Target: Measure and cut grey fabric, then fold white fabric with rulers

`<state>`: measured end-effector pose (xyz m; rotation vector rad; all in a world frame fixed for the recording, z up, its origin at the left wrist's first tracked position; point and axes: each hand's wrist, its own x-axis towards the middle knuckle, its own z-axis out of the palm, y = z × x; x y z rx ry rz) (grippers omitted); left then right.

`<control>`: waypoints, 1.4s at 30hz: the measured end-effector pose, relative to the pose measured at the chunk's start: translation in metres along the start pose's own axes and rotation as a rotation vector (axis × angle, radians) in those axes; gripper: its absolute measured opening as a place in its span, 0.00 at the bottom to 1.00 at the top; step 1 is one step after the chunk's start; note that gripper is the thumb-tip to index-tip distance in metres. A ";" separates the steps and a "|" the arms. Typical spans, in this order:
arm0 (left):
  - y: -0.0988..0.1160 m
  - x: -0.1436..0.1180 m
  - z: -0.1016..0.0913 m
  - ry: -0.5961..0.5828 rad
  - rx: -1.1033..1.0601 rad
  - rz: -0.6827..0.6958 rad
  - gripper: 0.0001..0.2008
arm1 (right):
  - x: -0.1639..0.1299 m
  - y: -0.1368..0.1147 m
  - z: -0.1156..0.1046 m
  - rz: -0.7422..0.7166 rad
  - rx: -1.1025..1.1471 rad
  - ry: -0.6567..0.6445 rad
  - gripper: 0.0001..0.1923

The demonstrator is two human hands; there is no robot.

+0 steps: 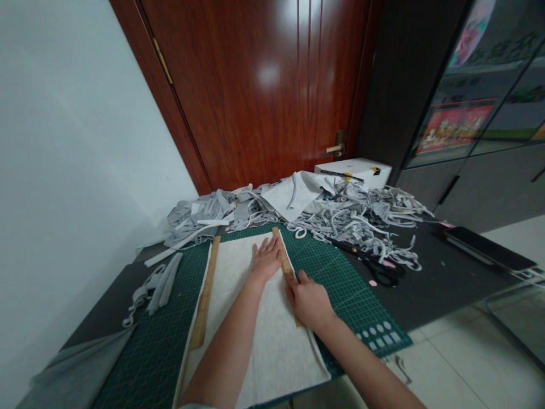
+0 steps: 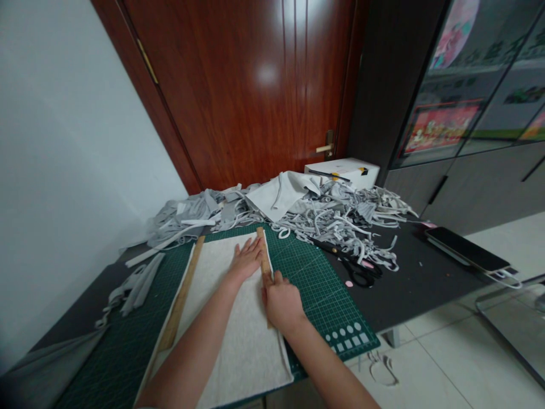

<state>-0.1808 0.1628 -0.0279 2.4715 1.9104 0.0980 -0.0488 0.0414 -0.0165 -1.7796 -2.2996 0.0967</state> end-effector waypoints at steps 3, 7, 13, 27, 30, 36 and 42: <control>0.000 0.000 0.000 0.010 -0.003 0.000 0.26 | -0.005 -0.002 -0.003 -0.118 -0.021 0.064 0.18; 0.000 0.000 0.000 0.011 -0.010 0.004 0.26 | -0.018 -0.002 0.003 -0.241 0.056 0.069 0.20; -0.002 0.001 0.001 -0.007 -0.022 -0.002 0.26 | -0.054 0.007 0.016 -0.212 0.180 -0.026 0.27; -0.002 0.002 0.002 -0.007 -0.034 -0.013 0.26 | -0.082 0.029 0.023 -0.308 0.210 -0.050 0.37; -0.003 0.002 0.003 -0.008 -0.037 -0.021 0.27 | -0.082 0.030 0.024 -0.304 0.219 -0.061 0.35; -0.004 0.004 0.006 0.002 -0.034 -0.020 0.27 | -0.082 0.028 0.016 -0.260 0.257 -0.114 0.37; -0.005 0.004 0.006 0.012 -0.034 -0.013 0.27 | -0.087 0.028 0.018 -0.252 0.301 -0.008 0.30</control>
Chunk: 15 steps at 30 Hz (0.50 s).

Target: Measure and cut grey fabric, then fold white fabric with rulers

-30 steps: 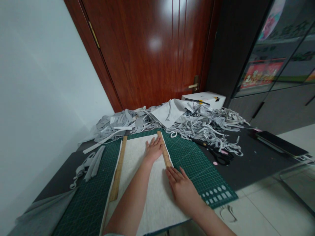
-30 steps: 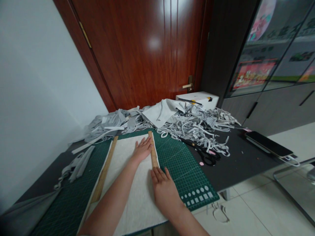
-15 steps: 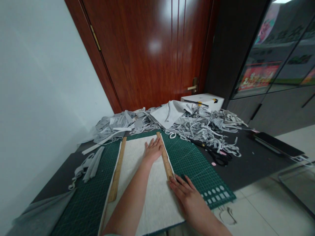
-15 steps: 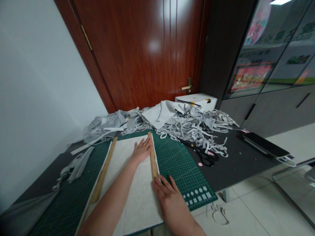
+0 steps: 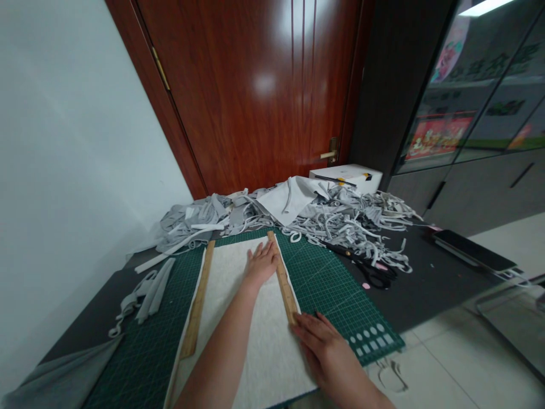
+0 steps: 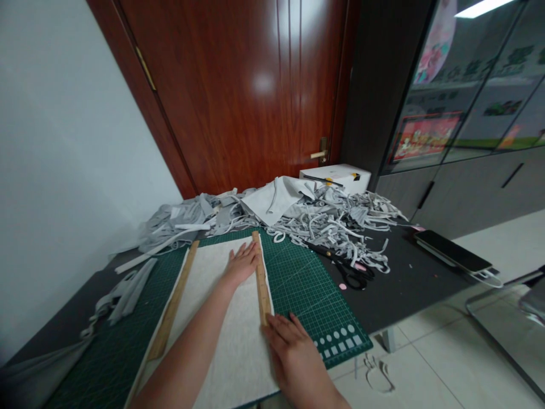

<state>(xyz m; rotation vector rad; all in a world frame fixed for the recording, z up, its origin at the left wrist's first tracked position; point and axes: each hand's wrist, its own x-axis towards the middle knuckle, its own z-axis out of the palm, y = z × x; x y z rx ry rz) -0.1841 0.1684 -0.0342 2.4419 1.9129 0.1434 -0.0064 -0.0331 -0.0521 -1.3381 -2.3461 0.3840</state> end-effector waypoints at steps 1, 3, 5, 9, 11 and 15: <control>0.000 0.000 0.000 0.001 0.000 0.001 0.27 | -0.001 0.001 0.001 0.009 -0.006 0.004 0.29; 0.000 0.001 0.000 0.000 0.000 0.001 0.27 | -0.004 0.002 0.002 0.027 -0.023 0.002 0.28; 0.000 0.002 0.000 -0.005 -0.002 0.000 0.27 | -0.007 0.003 0.001 0.027 -0.030 -0.002 0.27; 0.000 0.003 0.001 -0.017 -0.004 0.006 0.27 | -0.012 0.004 -0.001 -0.008 -0.003 0.051 0.26; 0.000 0.004 0.001 -0.019 -0.004 0.010 0.27 | -0.013 0.005 0.000 -0.021 0.019 0.093 0.25; -0.001 0.005 0.002 0.000 -0.008 0.015 0.27 | -0.015 0.008 0.001 -0.043 0.027 0.107 0.23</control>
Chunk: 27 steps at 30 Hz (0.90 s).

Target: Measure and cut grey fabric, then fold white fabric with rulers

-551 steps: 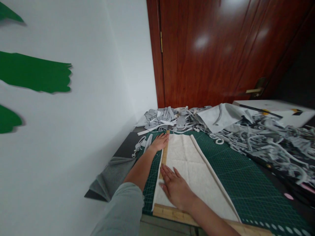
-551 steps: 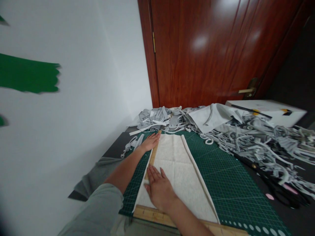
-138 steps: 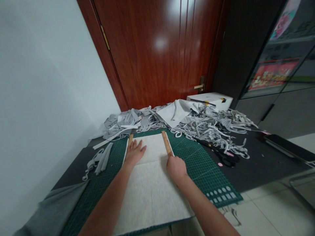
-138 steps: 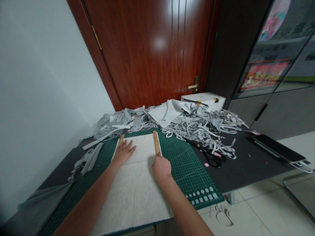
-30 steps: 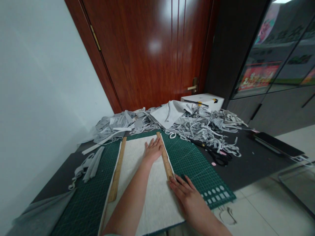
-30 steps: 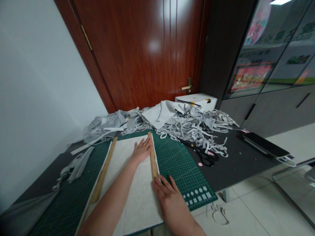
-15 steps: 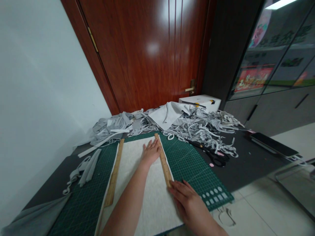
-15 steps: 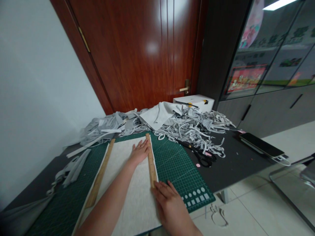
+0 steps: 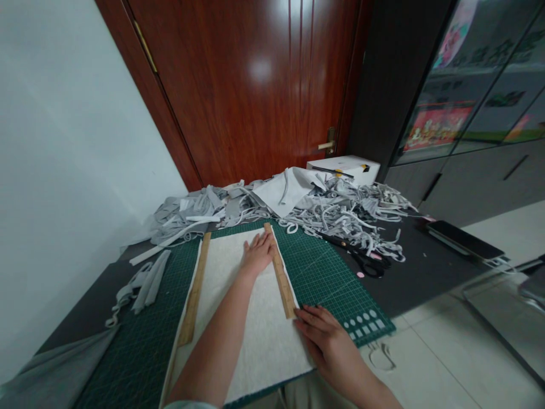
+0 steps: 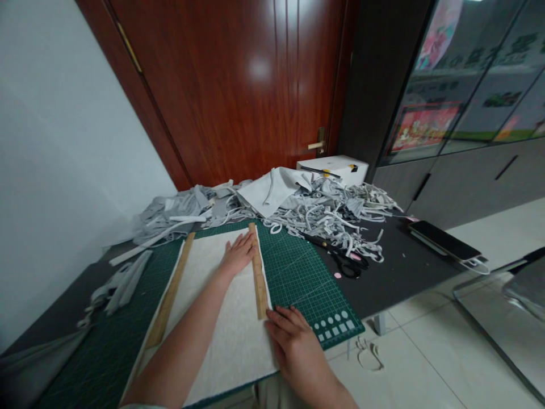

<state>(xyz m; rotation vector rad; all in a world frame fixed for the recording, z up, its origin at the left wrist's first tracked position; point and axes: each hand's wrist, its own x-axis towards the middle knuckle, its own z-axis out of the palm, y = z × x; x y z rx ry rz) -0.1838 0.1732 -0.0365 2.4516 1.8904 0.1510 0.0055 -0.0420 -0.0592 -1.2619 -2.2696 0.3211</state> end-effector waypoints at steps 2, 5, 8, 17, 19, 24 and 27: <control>0.000 0.000 0.001 0.013 -0.003 0.004 0.26 | 0.000 0.001 -0.001 -0.024 -0.008 -0.016 0.24; -0.001 0.000 0.002 0.019 -0.004 0.009 0.25 | -0.001 0.000 -0.001 -0.048 0.007 -0.009 0.30; -0.001 0.000 0.001 0.008 -0.004 0.011 0.25 | -0.002 0.000 0.001 -0.006 0.068 0.055 0.31; 0.002 0.001 -0.001 -0.022 -0.005 0.022 0.26 | -0.002 0.005 -0.002 0.077 0.265 0.074 0.34; 0.002 0.001 -0.001 -0.021 -0.003 0.024 0.25 | 0.000 0.005 -0.008 0.069 0.305 0.039 0.30; 0.003 0.001 -0.001 -0.014 0.005 0.033 0.25 | 0.004 0.005 -0.018 0.028 0.361 -0.020 0.24; 0.003 0.000 -0.001 -0.014 0.008 0.034 0.25 | 0.003 0.005 -0.019 0.047 0.387 -0.002 0.26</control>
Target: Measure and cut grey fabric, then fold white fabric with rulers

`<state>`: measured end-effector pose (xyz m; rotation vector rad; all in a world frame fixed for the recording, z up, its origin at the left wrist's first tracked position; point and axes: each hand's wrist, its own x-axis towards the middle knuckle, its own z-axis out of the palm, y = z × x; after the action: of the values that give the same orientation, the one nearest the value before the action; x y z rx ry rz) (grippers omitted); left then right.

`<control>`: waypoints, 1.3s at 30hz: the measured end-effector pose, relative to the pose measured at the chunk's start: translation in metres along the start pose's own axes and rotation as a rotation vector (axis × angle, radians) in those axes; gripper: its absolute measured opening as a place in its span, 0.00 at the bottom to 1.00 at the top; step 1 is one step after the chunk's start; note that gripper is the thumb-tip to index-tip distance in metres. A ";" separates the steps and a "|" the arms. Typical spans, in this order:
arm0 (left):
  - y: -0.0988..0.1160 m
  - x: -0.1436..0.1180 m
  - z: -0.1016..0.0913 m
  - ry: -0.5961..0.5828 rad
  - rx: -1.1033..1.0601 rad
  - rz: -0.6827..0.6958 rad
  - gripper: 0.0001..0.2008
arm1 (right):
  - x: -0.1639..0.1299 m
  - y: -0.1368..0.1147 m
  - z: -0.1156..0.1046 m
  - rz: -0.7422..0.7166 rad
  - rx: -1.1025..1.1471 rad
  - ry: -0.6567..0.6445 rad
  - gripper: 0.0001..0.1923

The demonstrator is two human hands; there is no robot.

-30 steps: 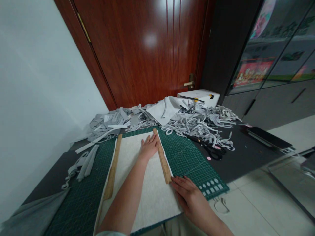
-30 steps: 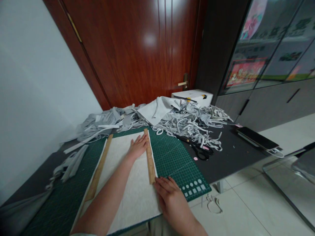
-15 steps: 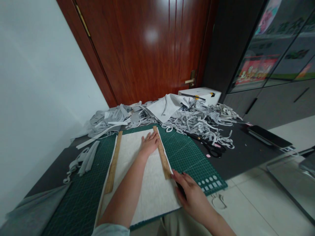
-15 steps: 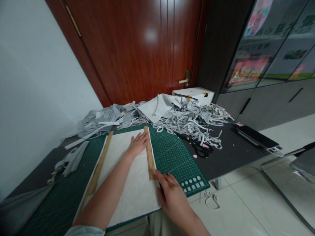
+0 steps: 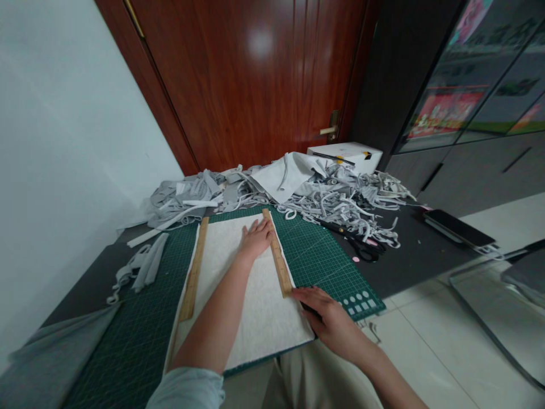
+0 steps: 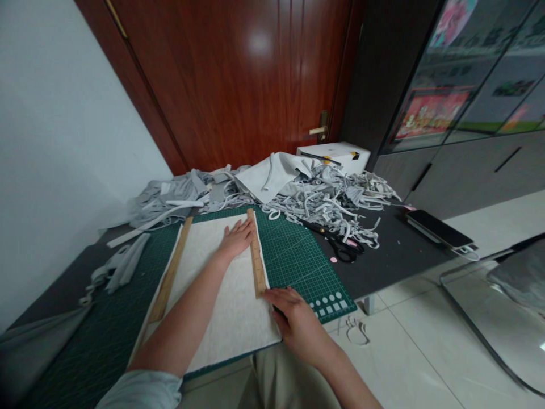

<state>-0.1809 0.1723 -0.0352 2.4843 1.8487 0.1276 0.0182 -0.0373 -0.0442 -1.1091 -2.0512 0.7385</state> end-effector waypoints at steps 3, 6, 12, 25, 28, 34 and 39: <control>0.001 -0.001 -0.001 -0.002 -0.001 -0.005 0.25 | -0.001 -0.002 0.000 0.014 -0.017 0.046 0.23; 0.001 -0.002 -0.002 -0.004 0.000 -0.008 0.25 | -0.001 -0.005 0.002 0.001 -0.126 0.038 0.23; 0.000 -0.002 -0.001 -0.006 0.003 -0.008 0.26 | 0.003 -0.009 0.021 -0.045 -0.359 -0.059 0.29; -0.001 -0.004 0.000 0.022 -0.007 -0.015 0.26 | 0.001 0.002 0.039 -0.071 -0.468 0.071 0.26; -0.001 -0.004 -0.001 0.022 -0.008 -0.015 0.25 | 0.001 0.003 0.041 -0.075 -0.488 0.074 0.25; 0.000 -0.006 -0.003 0.023 -0.002 -0.014 0.25 | 0.000 0.005 0.043 -0.094 -0.490 0.117 0.24; 0.000 -0.007 -0.005 0.019 -0.003 -0.020 0.25 | 0.000 0.004 0.043 -0.094 -0.472 0.155 0.24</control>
<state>-0.1828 0.1658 -0.0301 2.4701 1.8781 0.1535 -0.0133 -0.0421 -0.0734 -1.2643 -2.1813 0.1122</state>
